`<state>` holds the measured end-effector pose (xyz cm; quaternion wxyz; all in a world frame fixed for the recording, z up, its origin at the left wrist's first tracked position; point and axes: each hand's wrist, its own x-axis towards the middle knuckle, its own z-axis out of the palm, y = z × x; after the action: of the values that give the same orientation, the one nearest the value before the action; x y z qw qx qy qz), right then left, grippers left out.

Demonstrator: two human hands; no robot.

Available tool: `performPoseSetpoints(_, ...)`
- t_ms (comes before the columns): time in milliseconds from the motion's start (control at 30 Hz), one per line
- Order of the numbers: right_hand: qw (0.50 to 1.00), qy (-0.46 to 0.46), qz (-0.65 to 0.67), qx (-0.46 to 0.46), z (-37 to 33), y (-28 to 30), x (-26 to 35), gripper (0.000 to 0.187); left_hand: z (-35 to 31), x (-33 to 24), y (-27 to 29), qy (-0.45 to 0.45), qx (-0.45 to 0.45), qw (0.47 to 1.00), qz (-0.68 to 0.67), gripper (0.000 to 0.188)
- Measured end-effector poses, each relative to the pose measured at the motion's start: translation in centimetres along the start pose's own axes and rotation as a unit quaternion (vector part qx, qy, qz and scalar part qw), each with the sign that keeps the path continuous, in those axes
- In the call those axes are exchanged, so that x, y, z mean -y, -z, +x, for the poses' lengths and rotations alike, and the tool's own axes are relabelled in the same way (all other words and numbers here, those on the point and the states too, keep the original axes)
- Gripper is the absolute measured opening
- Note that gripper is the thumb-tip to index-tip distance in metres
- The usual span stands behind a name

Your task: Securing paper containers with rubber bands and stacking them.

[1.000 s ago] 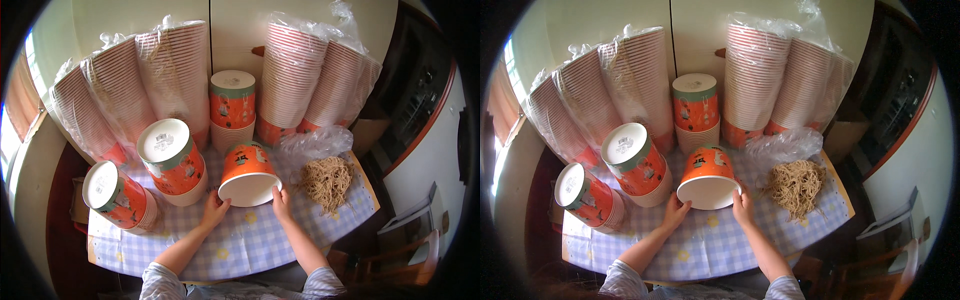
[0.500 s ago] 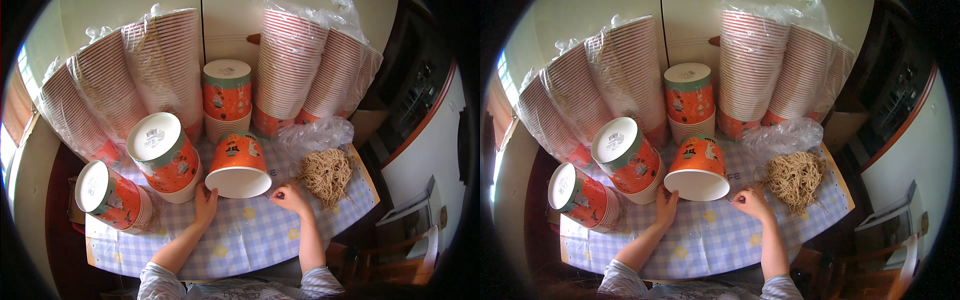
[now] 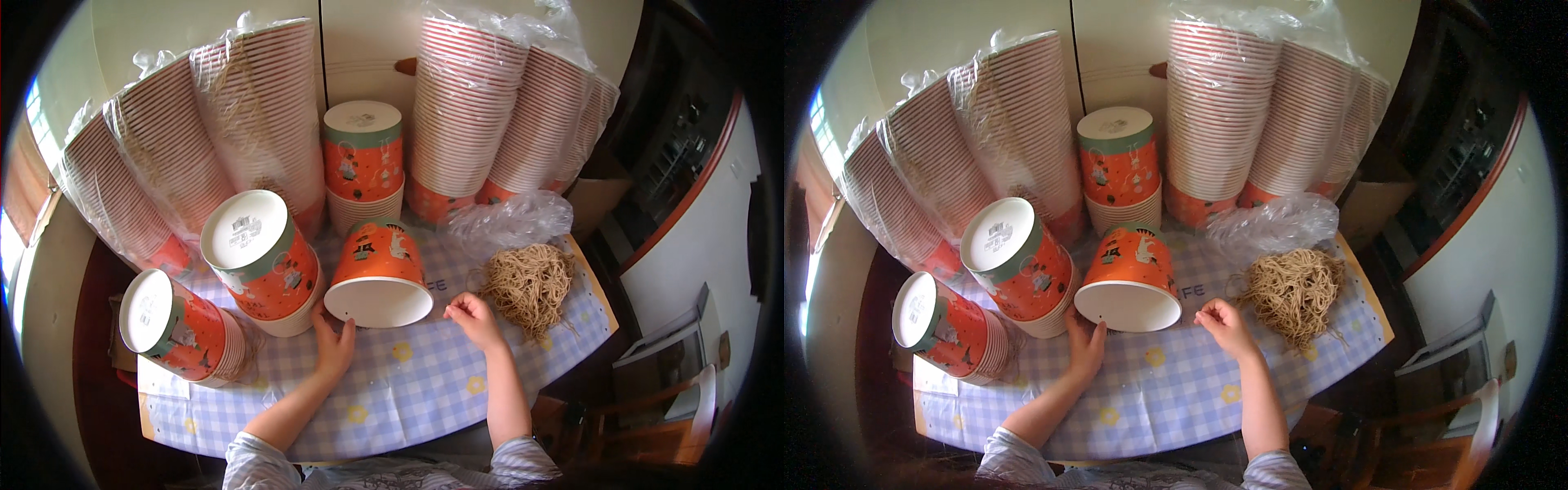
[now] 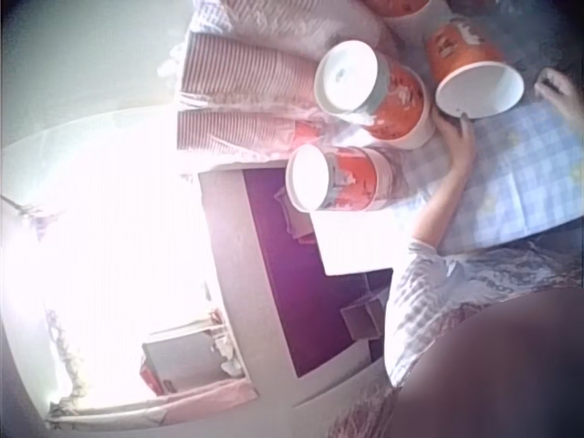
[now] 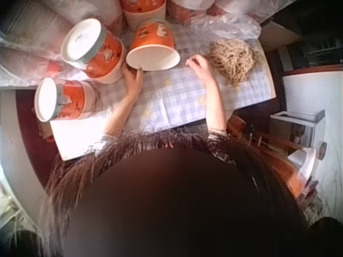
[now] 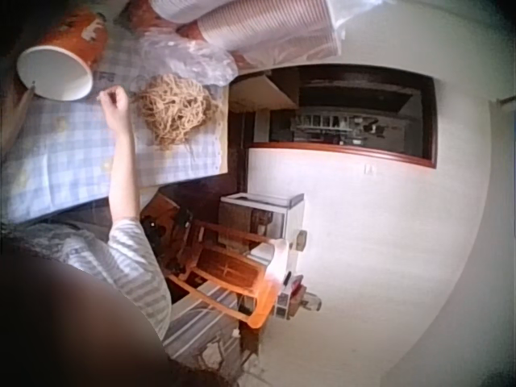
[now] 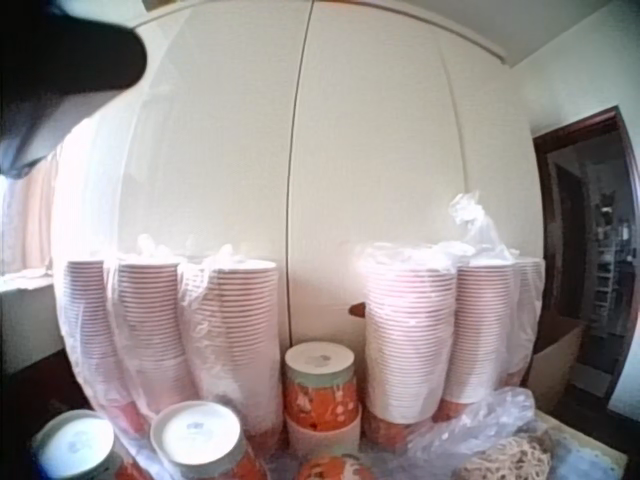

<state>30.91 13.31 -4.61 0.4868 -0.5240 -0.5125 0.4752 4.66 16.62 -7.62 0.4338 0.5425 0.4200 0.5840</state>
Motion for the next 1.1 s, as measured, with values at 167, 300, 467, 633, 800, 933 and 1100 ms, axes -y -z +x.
performPoseSetpoints(167,0.97,0.019,0.244,0.005,0.0,0.3,1.0,0.01,-1.5,-0.6,-0.4,-0.071,-0.065,0.987,0.125,0.064)
performPoseSetpoints(300,0.961,0.038,0.274,0.011,0.3,0.1,0.6,0.011,-1.8,-2.1,-0.2,-0.253,-0.058,0.941,0.217,0.054)
performPoseSetpoints(467,0.935,0.102,0.334,-0.063,1.8,-1.1,2.0,0.011,-1.3,-4.9,-2.5,-0.166,0.141,0.959,0.183,0.034)
performPoseSetpoints(633,0.939,0.163,0.294,-0.073,4.3,-2.5,4.3,0.021,1.7,-3.1,-6.7,-0.098,0.137,0.981,0.096,0.035)
performPoseSetpoints(800,0.938,0.13,0.311,-0.079,4.7,-4.5,2.9,0.022,2.0,-1.5,-9.6,-0.04,0.087,0.99,-0.098,0.019)
performPoseSetpoints(933,0.927,0.137,0.345,-0.045,4.4,-5.3,2.6,0.022,1.3,-2.0,-10.3,-0.043,0.062,0.991,-0.107,0.012)
performPoseSetpoints(1100,0.921,0.131,0.366,-0.035,4.3,-5.4,2.6,0.022,1.1,-2.0,-10.4,-0.037,0.056,0.989,-0.129,0.009)
